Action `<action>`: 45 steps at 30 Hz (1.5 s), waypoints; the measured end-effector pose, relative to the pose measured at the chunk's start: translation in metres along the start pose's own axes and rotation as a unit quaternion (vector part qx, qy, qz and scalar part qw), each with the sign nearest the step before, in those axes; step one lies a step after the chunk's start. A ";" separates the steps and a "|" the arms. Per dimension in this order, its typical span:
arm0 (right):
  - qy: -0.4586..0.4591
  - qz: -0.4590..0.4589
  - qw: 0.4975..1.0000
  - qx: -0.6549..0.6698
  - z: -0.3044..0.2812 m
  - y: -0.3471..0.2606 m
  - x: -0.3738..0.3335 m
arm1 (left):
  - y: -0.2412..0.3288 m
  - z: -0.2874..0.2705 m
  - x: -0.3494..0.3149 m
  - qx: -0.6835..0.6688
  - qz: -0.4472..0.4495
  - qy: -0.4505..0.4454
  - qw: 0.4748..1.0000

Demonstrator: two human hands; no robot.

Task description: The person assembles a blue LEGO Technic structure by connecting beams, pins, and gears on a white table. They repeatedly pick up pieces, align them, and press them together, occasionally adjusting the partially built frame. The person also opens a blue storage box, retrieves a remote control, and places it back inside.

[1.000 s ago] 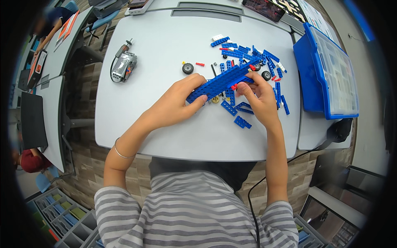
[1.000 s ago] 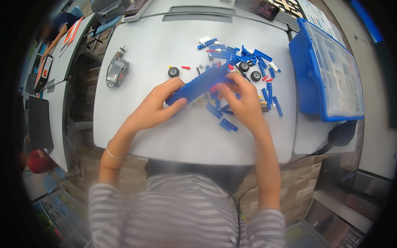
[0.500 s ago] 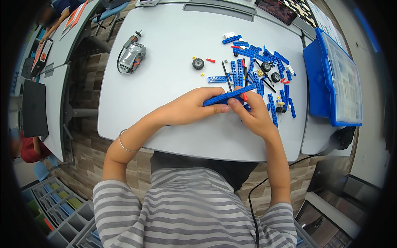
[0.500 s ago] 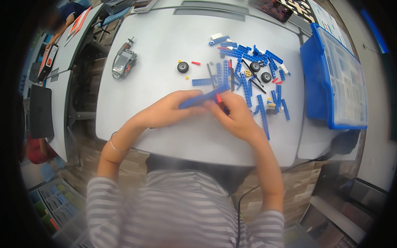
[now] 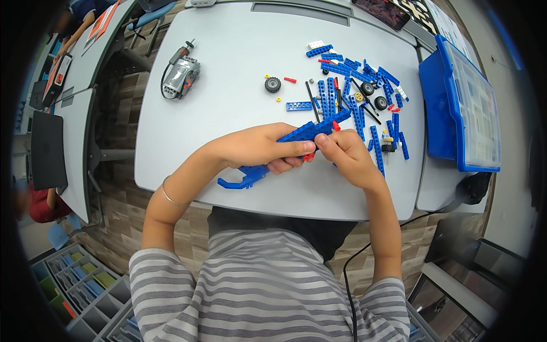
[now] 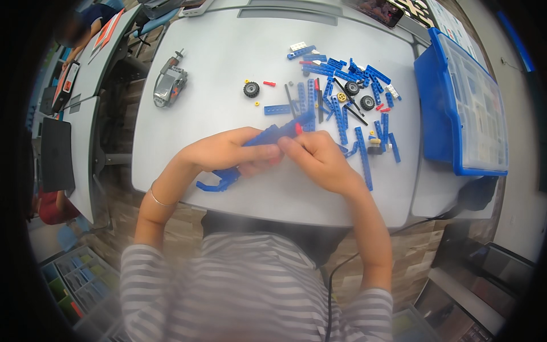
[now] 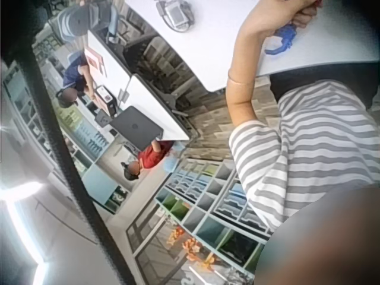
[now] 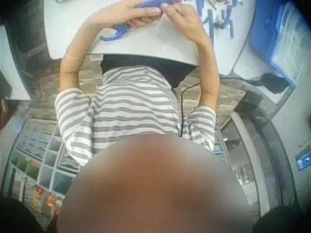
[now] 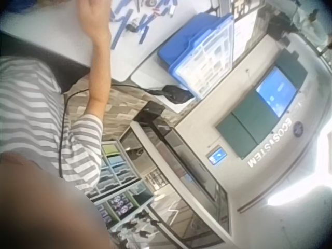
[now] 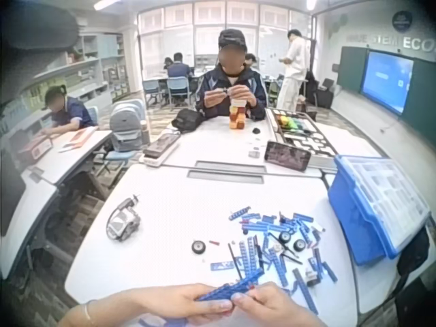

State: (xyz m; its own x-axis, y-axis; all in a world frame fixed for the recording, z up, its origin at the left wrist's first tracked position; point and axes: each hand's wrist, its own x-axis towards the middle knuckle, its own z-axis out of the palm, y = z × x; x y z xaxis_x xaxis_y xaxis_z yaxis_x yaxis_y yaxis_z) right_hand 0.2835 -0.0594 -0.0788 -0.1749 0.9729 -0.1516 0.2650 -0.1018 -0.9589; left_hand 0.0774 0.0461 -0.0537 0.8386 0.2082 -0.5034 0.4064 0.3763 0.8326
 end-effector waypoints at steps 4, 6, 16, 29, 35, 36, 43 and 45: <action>0.042 -0.003 0.994 0.102 0.006 0.003 0.004 | 0.001 -0.008 0.005 -0.097 -0.023 -0.060 0.993; 0.142 -0.034 0.987 0.069 0.011 0.006 0.009 | -0.001 -0.008 0.007 -0.085 0.029 -0.025 0.996; 0.175 -0.059 0.983 0.005 0.028 0.014 0.013 | -0.019 0.012 0.017 0.163 0.224 0.197 0.941; 0.095 -0.009 0.994 0.054 0.016 0.005 0.004 | -0.011 0.022 0.006 0.166 0.184 0.151 0.957; 0.103 -0.032 0.993 0.052 0.018 0.008 0.005 | -0.008 0.029 0.004 0.141 0.199 0.174 0.954; 0.105 -0.038 0.992 0.064 0.019 0.008 0.005 | -0.007 0.029 0.003 0.134 0.197 0.170 0.956; 0.136 -0.052 0.988 0.044 0.023 0.007 0.008 | -0.005 0.027 0.004 0.113 0.185 0.175 0.960; 0.139 -0.063 0.988 0.028 0.023 0.008 0.008 | -0.006 0.024 0.007 0.091 0.182 0.167 0.965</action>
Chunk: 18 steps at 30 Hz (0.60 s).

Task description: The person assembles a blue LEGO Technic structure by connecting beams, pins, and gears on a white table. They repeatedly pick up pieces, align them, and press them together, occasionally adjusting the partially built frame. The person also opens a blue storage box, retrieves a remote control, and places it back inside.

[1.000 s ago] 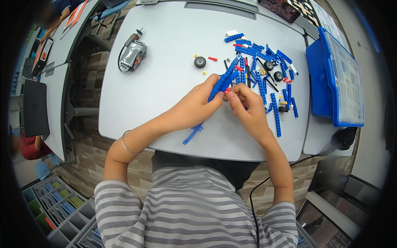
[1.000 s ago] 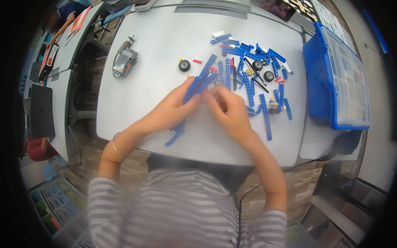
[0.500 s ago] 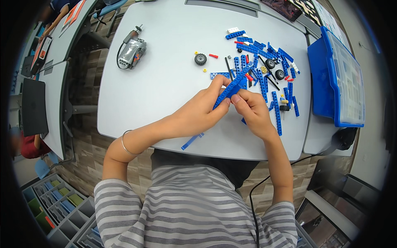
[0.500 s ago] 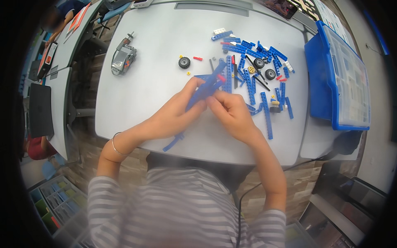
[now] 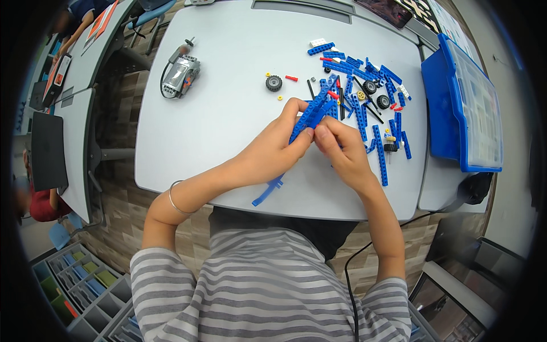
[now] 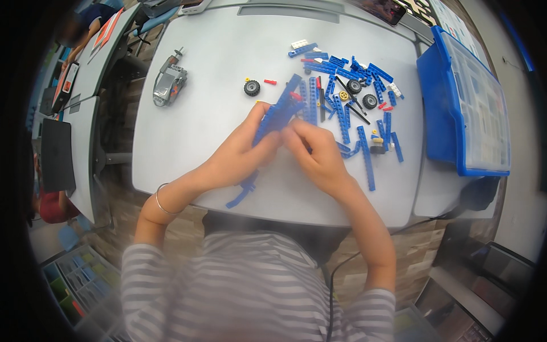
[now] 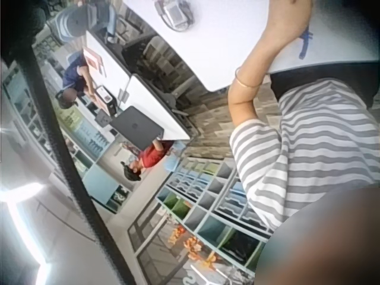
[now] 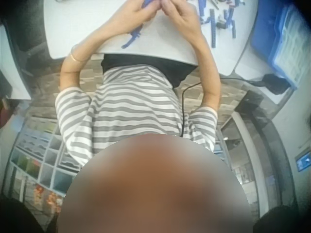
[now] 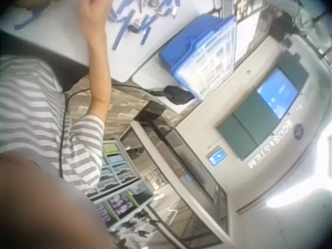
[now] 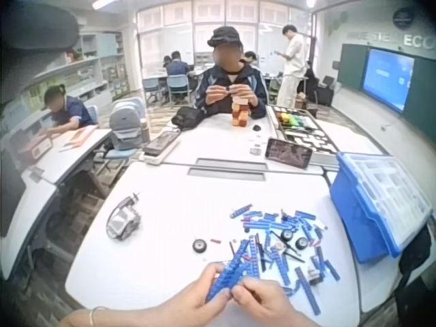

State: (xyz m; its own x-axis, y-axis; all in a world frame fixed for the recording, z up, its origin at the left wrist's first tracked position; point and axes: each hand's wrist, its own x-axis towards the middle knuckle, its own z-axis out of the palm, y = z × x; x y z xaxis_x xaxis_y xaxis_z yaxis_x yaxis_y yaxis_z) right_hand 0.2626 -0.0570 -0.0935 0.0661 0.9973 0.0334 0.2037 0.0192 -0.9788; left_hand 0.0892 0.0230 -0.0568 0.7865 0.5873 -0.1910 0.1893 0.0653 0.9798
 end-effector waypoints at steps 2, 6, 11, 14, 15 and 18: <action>0.002 -0.011 1.000 -0.012 0.000 0.001 0.000 | -0.003 -0.001 0.001 -0.029 -0.017 -0.005 0.999; -0.014 -0.013 1.000 -0.024 -0.003 -0.001 -0.002 | -0.006 0.002 -0.001 0.004 0.025 -0.003 1.000; 0.097 -0.105 0.985 -0.092 -0.016 -0.009 0.002 | -0.005 0.000 -0.001 0.061 0.071 0.010 0.996; 0.141 -0.147 0.977 -0.064 -0.018 -0.012 0.006 | -0.004 -0.003 -0.002 0.130 0.042 -0.056 0.989; 0.123 -0.137 0.980 -0.078 -0.019 -0.013 0.005 | -0.003 -0.002 -0.002 0.140 0.055 -0.048 0.988; 0.099 -0.105 0.981 -0.130 -0.019 -0.015 0.001 | -0.002 -0.001 0.000 0.156 0.054 -0.026 0.986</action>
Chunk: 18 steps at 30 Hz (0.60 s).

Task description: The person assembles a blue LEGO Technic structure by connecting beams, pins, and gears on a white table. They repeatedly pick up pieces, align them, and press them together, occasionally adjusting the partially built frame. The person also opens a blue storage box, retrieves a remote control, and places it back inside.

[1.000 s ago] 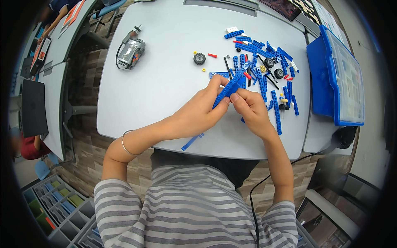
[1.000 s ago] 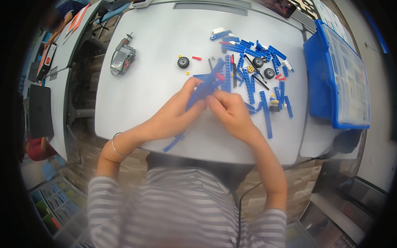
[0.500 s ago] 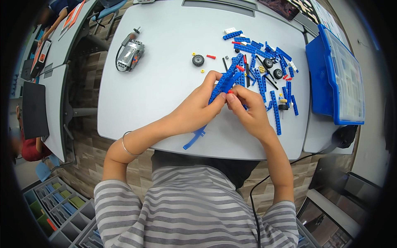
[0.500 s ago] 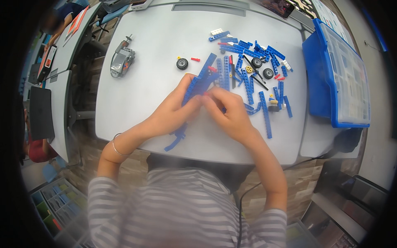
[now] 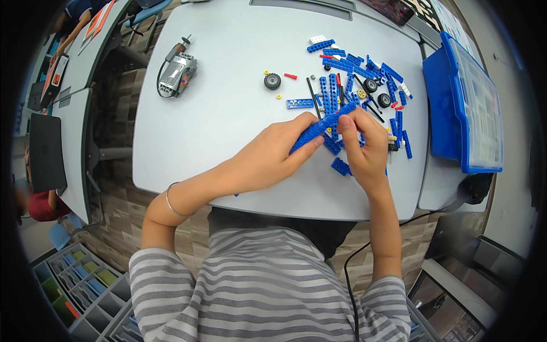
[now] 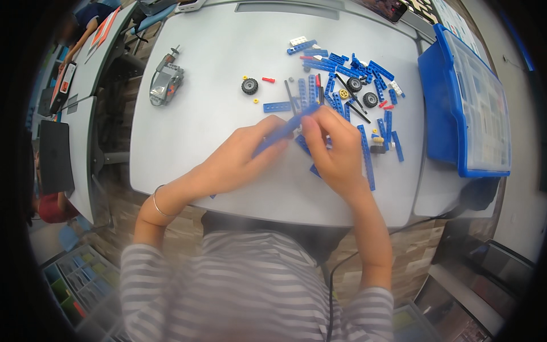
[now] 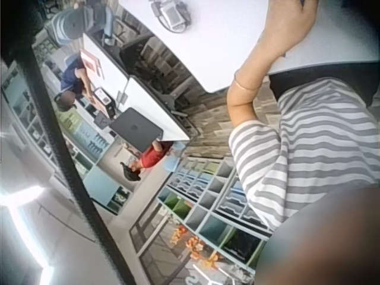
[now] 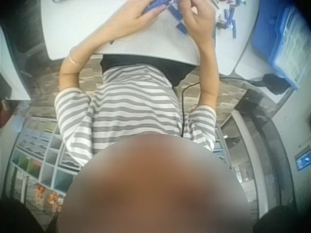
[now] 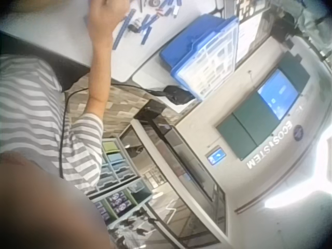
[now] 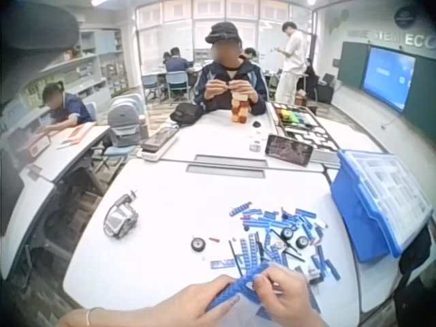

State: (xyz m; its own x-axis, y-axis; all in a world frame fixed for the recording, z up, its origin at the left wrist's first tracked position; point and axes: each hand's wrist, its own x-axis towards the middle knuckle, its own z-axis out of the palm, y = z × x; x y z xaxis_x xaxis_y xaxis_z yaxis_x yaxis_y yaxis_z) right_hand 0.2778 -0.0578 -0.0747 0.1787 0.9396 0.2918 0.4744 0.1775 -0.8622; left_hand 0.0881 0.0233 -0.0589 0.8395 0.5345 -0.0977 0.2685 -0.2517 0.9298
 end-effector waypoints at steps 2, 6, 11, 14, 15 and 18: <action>-0.027 0.043 0.998 0.028 -0.001 0.001 -0.002 | 0.000 0.002 0.001 0.005 -0.007 0.012 1.000; -0.070 0.115 0.971 0.198 -0.002 0.006 -0.003 | 0.001 0.006 0.000 -0.014 -0.008 0.016 1.000; -0.087 0.119 0.941 0.306 -0.007 0.008 -0.001 | 0.005 -0.001 0.008 0.002 0.002 0.154 0.988; -0.020 0.083 0.959 0.269 -0.011 0.006 0.001 | 0.002 -0.030 0.005 -0.109 -0.038 0.247 0.962; 0.016 0.067 0.983 0.172 -0.012 0.006 0.003 | 0.002 -0.032 0.003 -0.149 -0.020 0.202 0.968; 0.075 0.021 0.988 -0.133 -0.010 0.014 0.010 | 0.000 -0.030 -0.003 -0.279 -0.040 0.086 0.956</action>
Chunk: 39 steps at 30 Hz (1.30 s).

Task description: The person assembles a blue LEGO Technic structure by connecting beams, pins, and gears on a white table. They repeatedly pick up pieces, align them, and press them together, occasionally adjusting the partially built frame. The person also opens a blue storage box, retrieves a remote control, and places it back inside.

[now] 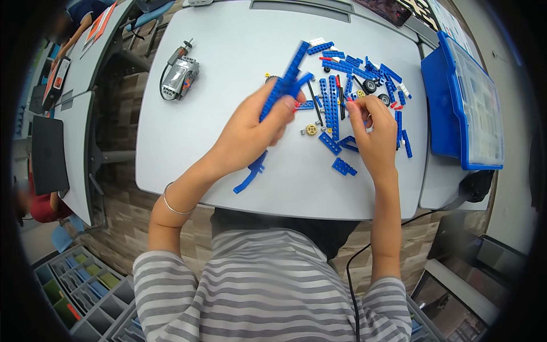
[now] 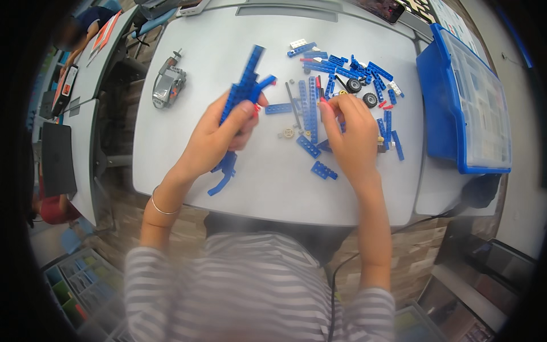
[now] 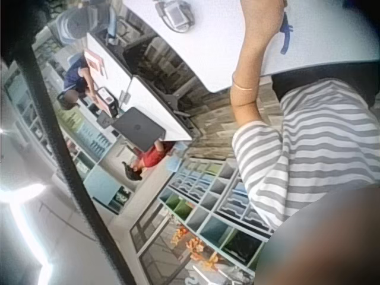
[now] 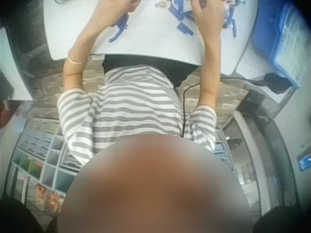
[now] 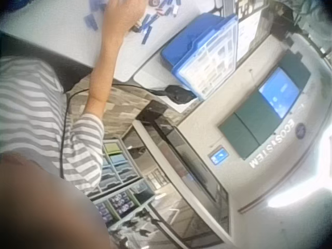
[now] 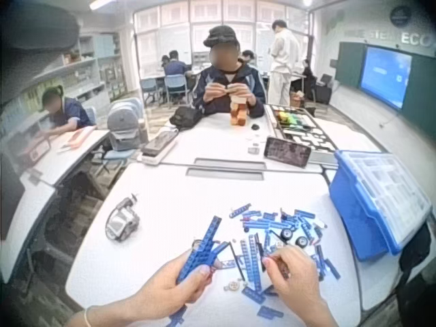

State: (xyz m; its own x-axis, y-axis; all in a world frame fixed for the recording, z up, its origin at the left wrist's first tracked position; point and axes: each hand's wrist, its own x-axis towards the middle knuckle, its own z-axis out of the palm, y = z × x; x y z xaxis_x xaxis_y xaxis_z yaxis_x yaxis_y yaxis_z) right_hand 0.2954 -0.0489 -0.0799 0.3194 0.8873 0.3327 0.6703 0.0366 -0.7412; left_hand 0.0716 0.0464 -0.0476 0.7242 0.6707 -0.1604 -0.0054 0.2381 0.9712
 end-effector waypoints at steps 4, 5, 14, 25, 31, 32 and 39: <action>0.002 -0.023 0.989 -0.144 0.004 0.013 0.003 | 0.000 0.002 0.000 -0.088 -0.067 -0.074 0.991; -0.003 0.002 0.986 -0.164 0.004 0.015 0.003 | 0.000 0.003 0.000 -0.084 -0.066 -0.071 0.992; -0.140 0.025 0.975 0.173 0.015 -0.011 -0.011 | -0.017 0.015 0.000 0.125 0.027 -0.034 0.991; -0.186 0.033 0.961 0.204 0.027 -0.006 -0.022 | -0.020 0.026 -0.002 0.150 0.053 -0.074 0.985; -0.130 0.107 0.946 0.278 0.012 -0.013 -0.014 | -0.013 0.016 0.001 -0.029 -0.038 -0.117 0.992; -0.103 0.157 0.929 0.319 0.011 -0.013 -0.013 | -0.013 0.016 0.001 -0.042 -0.029 -0.119 0.992; -0.188 0.138 0.914 0.332 0.005 -0.012 -0.010 | -0.018 0.023 0.002 -0.014 -0.036 -0.134 0.990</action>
State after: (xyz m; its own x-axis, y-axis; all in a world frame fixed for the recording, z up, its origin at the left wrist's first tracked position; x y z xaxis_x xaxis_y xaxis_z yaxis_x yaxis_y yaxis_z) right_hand 0.2811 -0.0555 -0.0773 0.0780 0.9956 -0.0521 0.0048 -0.0527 -0.9986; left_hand 0.0893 0.0273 -0.0617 0.8801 0.4419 -0.1736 0.0369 0.3009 0.9529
